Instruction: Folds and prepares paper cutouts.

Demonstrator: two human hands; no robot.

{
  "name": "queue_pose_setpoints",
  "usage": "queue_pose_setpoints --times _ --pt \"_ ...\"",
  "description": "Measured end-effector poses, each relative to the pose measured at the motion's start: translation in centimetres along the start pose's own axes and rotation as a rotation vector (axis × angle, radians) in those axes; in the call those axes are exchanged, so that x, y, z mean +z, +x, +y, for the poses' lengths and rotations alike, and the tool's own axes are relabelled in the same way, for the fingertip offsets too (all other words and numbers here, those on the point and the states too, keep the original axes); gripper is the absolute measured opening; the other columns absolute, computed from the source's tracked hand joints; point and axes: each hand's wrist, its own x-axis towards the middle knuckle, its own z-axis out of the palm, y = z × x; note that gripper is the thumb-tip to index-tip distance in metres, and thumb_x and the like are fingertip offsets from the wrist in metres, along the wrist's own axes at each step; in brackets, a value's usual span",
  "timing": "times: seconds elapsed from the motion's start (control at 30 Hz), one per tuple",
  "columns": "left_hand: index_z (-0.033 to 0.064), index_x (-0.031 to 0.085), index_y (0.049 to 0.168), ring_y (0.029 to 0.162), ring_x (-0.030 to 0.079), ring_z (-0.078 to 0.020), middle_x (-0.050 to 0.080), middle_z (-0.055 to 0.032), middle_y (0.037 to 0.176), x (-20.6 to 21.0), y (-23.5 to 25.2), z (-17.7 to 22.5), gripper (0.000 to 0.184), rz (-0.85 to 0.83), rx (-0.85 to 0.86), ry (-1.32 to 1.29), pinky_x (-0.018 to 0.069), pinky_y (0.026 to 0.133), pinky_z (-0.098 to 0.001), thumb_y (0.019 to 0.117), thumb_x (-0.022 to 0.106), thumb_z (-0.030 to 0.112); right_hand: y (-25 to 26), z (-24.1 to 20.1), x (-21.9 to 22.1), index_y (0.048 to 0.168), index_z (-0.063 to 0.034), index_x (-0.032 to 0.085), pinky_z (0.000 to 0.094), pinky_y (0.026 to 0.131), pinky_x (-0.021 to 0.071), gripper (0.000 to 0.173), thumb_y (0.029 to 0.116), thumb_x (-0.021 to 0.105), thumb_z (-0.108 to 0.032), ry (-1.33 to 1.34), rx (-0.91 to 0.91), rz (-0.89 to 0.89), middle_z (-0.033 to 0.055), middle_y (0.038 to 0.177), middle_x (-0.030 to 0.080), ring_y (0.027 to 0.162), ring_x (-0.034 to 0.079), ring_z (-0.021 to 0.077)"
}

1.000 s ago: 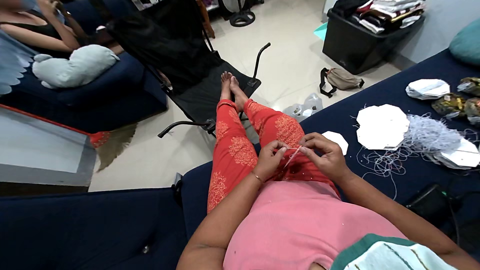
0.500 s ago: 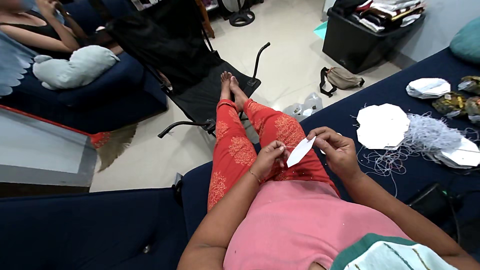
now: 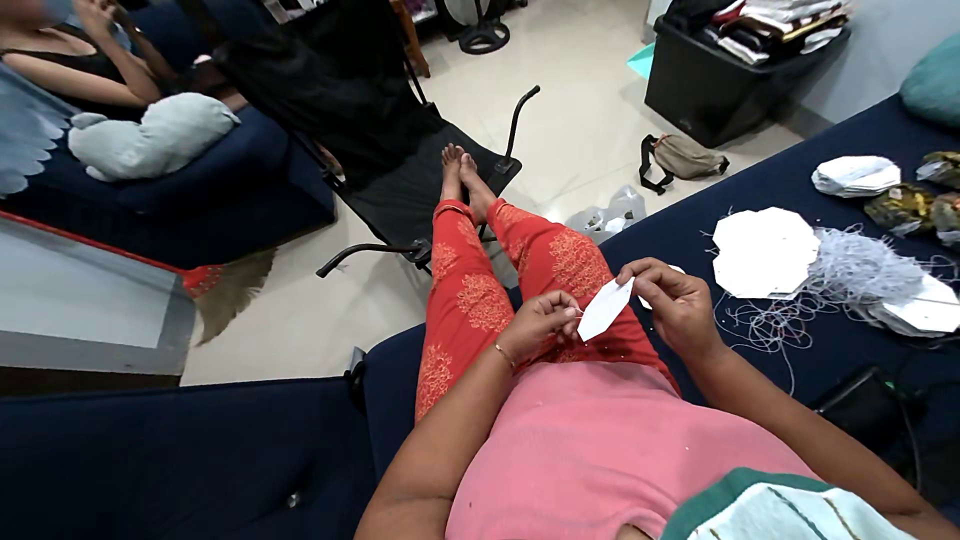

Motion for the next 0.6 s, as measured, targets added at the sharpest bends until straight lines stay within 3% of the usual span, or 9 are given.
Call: queue_pose_setpoints --times 0.17,0.3,0.47,0.5,0.6 --pt "0.0038 0.063 0.100 0.067 0.059 0.0005 0.064 0.0078 0.077 -0.5 -0.3 0.8 0.010 0.155 0.070 0.072 0.0494 0.064 -0.0175 0.0990 0.053 0.004 -0.5 1.1 -0.7 0.081 -0.0186 0.074 0.0230 0.078 0.0575 0.025 0.1012 0.059 -0.019 0.059 0.118 0.072 -0.0059 0.097 0.074 0.088 0.069 0.0041" --pt "-0.0019 0.065 0.109 0.083 0.059 -0.0012 0.065 -0.0015 0.105 -0.5 0.2 -0.2 0.016 0.174 0.037 0.231 0.0496 0.071 -0.0202 0.1000 0.056 0.008 -0.6 1.1 -0.8 0.081 -0.0190 0.075 0.0214 0.077 0.0564 0.026 0.1015 0.059 -0.019 0.081 0.136 0.080 -0.0061 0.097 0.075 0.087 0.068 0.0030" --pt "0.0001 0.062 0.107 0.088 0.063 -0.0003 0.065 -0.0040 0.128 0.1 0.6 -0.5 0.014 0.104 -0.028 0.092 0.0505 0.069 -0.0195 0.1003 0.051 0.005 -0.3 0.6 -0.7 0.081 -0.0191 0.074 0.0207 0.076 0.0562 0.024 0.1009 0.061 -0.021 0.051 0.094 0.026 -0.0069 0.096 0.074 0.086 0.068 0.0023" --pt "0.0013 0.062 0.105 0.083 0.062 0.0002 0.067 -0.0025 0.123 0.2 0.6 -0.6 0.014 0.101 -0.027 0.056 0.0502 0.066 -0.0192 0.1003 0.050 0.005 -0.2 0.6 -0.7 0.081 -0.0187 0.074 0.0208 0.076 0.0562 0.024 0.1011 0.060 -0.021 0.051 0.091 0.019 -0.0067 0.096 0.074 0.086 0.067 0.0024" --pt "0.0044 0.060 0.100 0.069 0.060 -0.0004 0.067 0.0047 0.087 0.1 0.2 -0.2 0.011 0.072 -0.046 -0.010 0.0511 0.062 -0.0185 0.1006 0.049 0.004 -0.3 0.7 -0.8 0.081 -0.0187 0.074 0.0208 0.075 0.0560 0.025 0.1013 0.060 -0.022 0.048 0.088 0.015 -0.0065 0.097 0.074 0.086 0.067 0.0023"
